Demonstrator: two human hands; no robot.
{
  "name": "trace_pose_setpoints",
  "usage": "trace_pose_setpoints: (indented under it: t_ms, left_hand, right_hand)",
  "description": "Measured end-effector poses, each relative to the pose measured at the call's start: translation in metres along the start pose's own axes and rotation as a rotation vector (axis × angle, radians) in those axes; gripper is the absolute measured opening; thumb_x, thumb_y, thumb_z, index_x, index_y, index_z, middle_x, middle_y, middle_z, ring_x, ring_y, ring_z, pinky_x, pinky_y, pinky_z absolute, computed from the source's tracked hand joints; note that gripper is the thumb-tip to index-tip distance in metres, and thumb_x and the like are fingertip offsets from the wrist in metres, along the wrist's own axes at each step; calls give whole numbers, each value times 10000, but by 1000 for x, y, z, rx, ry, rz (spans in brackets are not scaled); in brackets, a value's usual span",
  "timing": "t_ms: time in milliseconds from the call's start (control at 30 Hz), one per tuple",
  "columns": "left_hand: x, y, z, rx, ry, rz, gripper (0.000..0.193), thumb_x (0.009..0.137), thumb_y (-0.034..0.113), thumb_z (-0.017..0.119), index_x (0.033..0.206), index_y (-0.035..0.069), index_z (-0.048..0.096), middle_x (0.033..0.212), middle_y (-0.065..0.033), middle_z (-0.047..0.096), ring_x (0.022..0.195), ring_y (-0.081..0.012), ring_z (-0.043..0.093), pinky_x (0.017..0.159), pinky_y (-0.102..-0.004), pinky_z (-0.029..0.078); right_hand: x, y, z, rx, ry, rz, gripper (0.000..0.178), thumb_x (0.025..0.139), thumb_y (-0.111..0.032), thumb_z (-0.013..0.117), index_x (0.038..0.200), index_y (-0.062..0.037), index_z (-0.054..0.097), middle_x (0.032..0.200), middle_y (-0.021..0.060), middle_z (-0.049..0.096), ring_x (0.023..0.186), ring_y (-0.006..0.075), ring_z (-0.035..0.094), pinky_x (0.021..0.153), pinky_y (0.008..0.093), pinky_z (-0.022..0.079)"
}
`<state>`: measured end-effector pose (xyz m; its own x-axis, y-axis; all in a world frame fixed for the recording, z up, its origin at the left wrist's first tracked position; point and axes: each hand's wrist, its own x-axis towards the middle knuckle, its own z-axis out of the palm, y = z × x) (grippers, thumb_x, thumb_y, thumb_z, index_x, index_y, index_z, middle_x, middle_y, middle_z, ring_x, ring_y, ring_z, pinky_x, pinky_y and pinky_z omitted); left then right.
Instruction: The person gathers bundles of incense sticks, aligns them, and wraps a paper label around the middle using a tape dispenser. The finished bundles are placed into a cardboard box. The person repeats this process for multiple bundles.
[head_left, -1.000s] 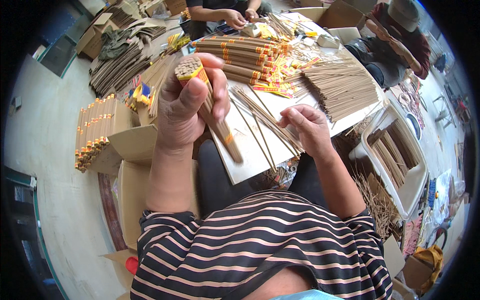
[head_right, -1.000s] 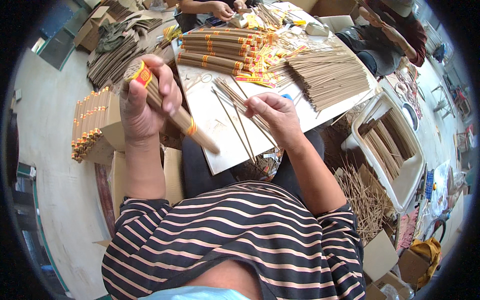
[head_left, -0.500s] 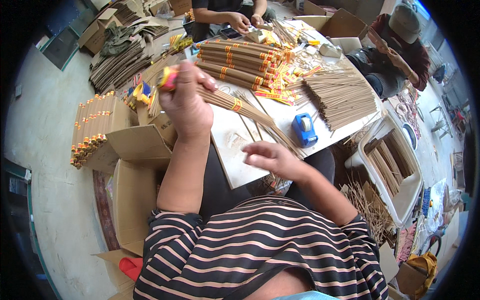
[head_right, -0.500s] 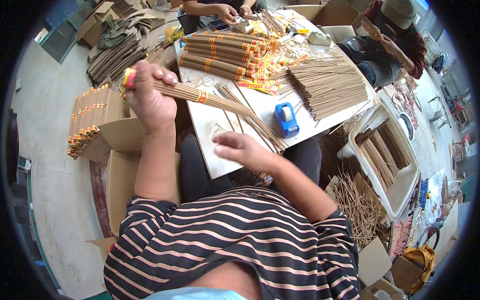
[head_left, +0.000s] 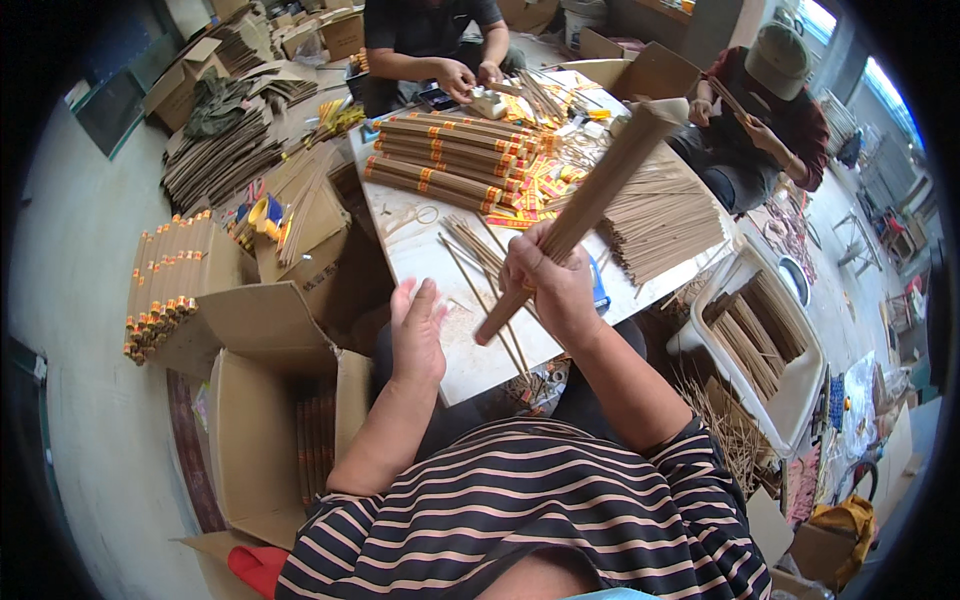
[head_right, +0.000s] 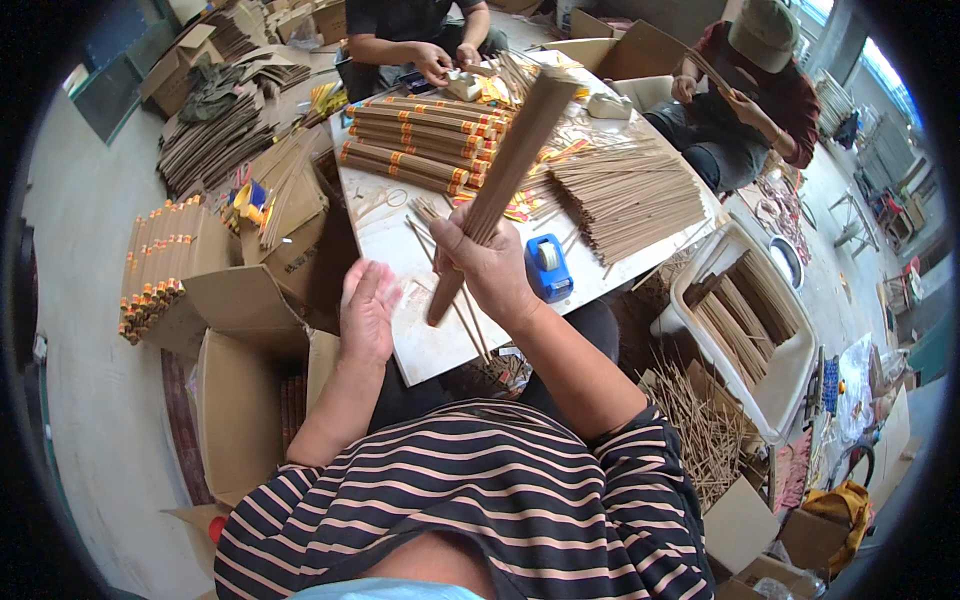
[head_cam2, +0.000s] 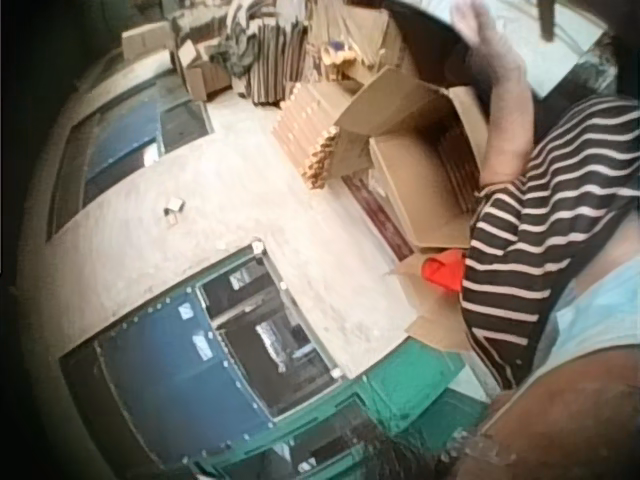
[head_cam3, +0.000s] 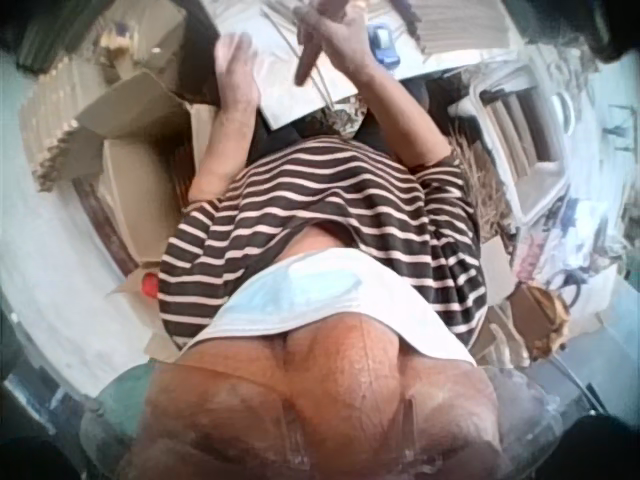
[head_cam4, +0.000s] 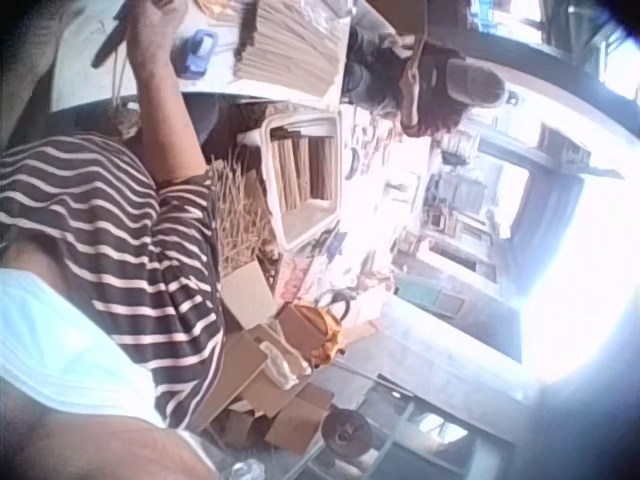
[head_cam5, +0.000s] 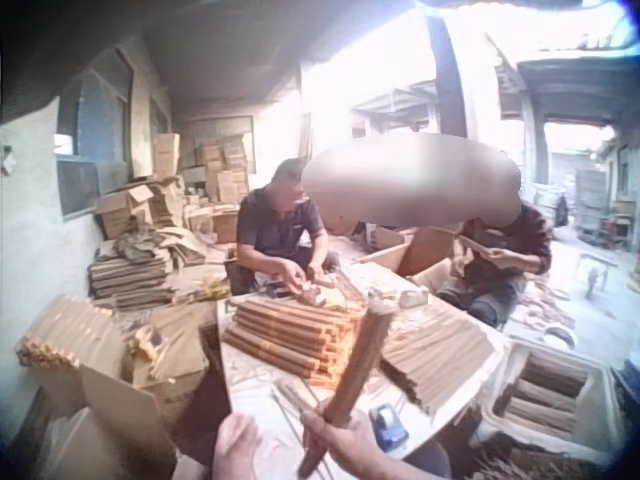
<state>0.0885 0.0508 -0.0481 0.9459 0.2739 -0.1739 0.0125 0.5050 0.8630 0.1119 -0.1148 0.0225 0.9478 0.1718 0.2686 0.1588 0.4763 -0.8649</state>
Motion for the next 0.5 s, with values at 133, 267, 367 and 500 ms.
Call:
trace_pose_setpoints:
  t_ms: [133, 267, 367, 500]
  left_hand:
    - [-10, 53, 31, 137, -525, 360, 769, 792, 283, 691, 1339, 10, 224, 1220, -169, 419, 1174, -236, 395, 1020, -381, 281]
    - [0, 74, 56, 165, -604, 464, 478, 790, 118, 690, 1154, 18, 396, 844, -31, 580, 742, -79, 557, 686, -228, 468]
    - [7, 77, 55, 80, -459, 343, 268, 796, 96, 675, 988, 13, 507, 669, 1, 563, 547, -68, 526, 514, -208, 442]
    - [12, 90, 54, -4, -462, 351, 150, 795, 86, 665, 857, 58, 531, 656, -24, 530, 536, -115, 525, 503, -246, 451]
  right_hand:
    - [-8, 32, 9, -289, -111, 238, 217, 817, -236, 653, 782, -50, 548, 637, 6, 537, 550, 74, 501, 502, 244, 425]
    - [-10, 81, 3, -502, -331, 198, 237, 786, -228, 681, 887, -43, 571, 740, 20, 569, 698, 90, 506, 653, 258, 447]
    - [-7, 89, 6, -518, -294, 210, 287, 760, -251, 709, 858, -29, 557, 740, 37, 561, 690, 99, 504, 669, 265, 451]
    - [-5, 80, 15, -610, -293, 294, 308, 766, -272, 708, 854, -22, 551, 720, 43, 567, 671, 105, 503, 653, 262, 450]
